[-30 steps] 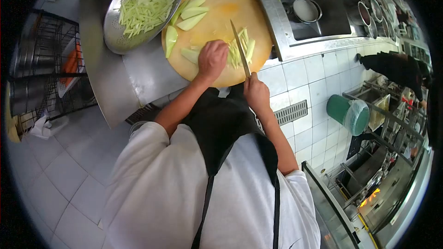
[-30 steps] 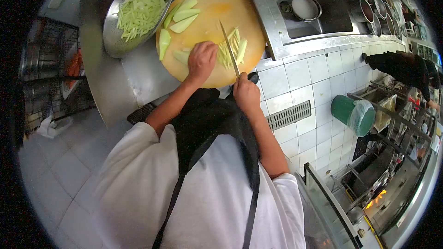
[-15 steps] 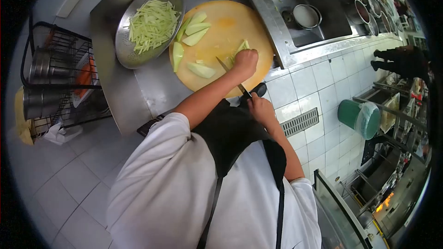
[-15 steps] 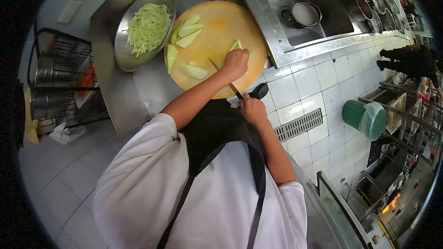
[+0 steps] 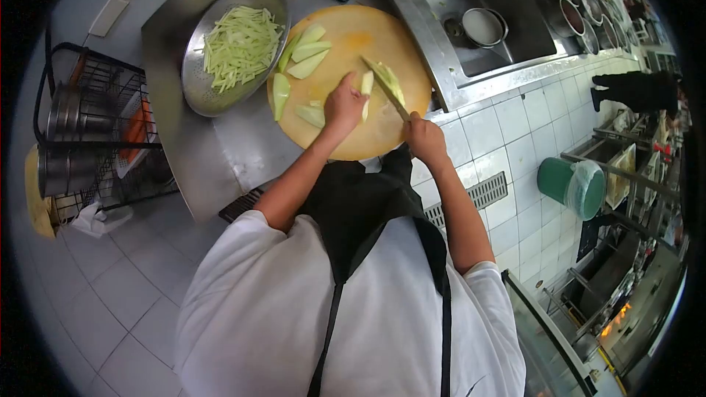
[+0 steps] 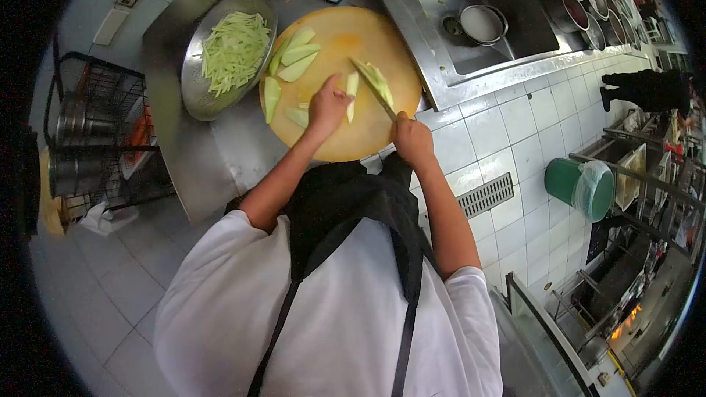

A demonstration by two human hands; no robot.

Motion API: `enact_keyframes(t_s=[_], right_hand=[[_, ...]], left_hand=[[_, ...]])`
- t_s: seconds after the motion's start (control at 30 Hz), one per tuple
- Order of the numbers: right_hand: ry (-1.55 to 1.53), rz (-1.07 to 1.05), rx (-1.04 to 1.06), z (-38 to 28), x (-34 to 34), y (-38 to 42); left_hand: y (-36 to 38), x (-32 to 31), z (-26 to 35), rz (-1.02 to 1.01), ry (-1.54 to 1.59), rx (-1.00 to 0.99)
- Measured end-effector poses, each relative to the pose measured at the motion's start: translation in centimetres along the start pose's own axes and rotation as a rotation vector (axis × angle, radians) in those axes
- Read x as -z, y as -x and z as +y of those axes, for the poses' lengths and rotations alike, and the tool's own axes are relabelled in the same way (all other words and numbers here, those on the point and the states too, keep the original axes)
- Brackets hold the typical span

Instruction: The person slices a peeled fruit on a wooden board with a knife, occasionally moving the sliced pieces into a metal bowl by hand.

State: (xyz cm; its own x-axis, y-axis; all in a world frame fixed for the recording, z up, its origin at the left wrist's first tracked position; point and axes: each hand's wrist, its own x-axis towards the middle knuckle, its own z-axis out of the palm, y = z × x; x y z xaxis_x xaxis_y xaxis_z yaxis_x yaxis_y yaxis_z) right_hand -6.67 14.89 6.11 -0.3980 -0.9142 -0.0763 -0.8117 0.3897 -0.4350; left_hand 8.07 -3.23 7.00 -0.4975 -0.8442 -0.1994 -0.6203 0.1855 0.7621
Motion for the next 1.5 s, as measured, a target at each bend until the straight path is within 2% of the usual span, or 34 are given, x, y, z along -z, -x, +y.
enact_keyframes(t_s=[0.1,0.13,0.23,0.53,0.63,0.83,1.03,1.23,1.43,1.5], right_hand=[[-0.042,0.046,-0.041,-0.4,-0.4,0.1],[-0.064,0.049,-0.061,-1.2,-0.3,0.7],[-0.05,0.025,-0.111,-3.4,-0.2,2.7],[-0.049,-0.099,-0.113,-5.1,-1.0,8.3],[0.004,-0.131,-0.153,-5.4,-1.3,8.3],[-0.03,-0.041,-0.091,-4.9,-2.2,5.6],[-0.033,-0.124,-0.175,-6.3,-1.2,6.7],[0.044,-0.197,-0.179,-5.8,-1.6,7.8],[-0.021,-0.096,-0.116,-5.4,-2.4,5.3],[-0.01,-0.091,-0.174,-5.8,-2.4,5.3]], left_hand=[[2.0,-2.7,-2.6,-0.035,0.09,0.016],[2.2,-3.5,-3.1,-0.122,0.242,0.117],[3.1,-3.7,-3.6,-0.041,-0.014,-0.129],[3.7,-3.1,-2.7,0.053,-0.038,-0.406],[3.7,-2.6,-2.0,-0.055,-0.077,-0.334],[3.5,-3.1,-3.0,0.023,-0.052,-0.389],[4.1,-3.0,-2.8,0.016,0.006,-0.303],[4.1,-2.9,-2.5,0.02,0.004,-0.321],[4.0,-3.2,-3.2,0.08,-0.029,-0.387],[4.3,-3.5,-3.3,0.07,0.018,-0.322]])
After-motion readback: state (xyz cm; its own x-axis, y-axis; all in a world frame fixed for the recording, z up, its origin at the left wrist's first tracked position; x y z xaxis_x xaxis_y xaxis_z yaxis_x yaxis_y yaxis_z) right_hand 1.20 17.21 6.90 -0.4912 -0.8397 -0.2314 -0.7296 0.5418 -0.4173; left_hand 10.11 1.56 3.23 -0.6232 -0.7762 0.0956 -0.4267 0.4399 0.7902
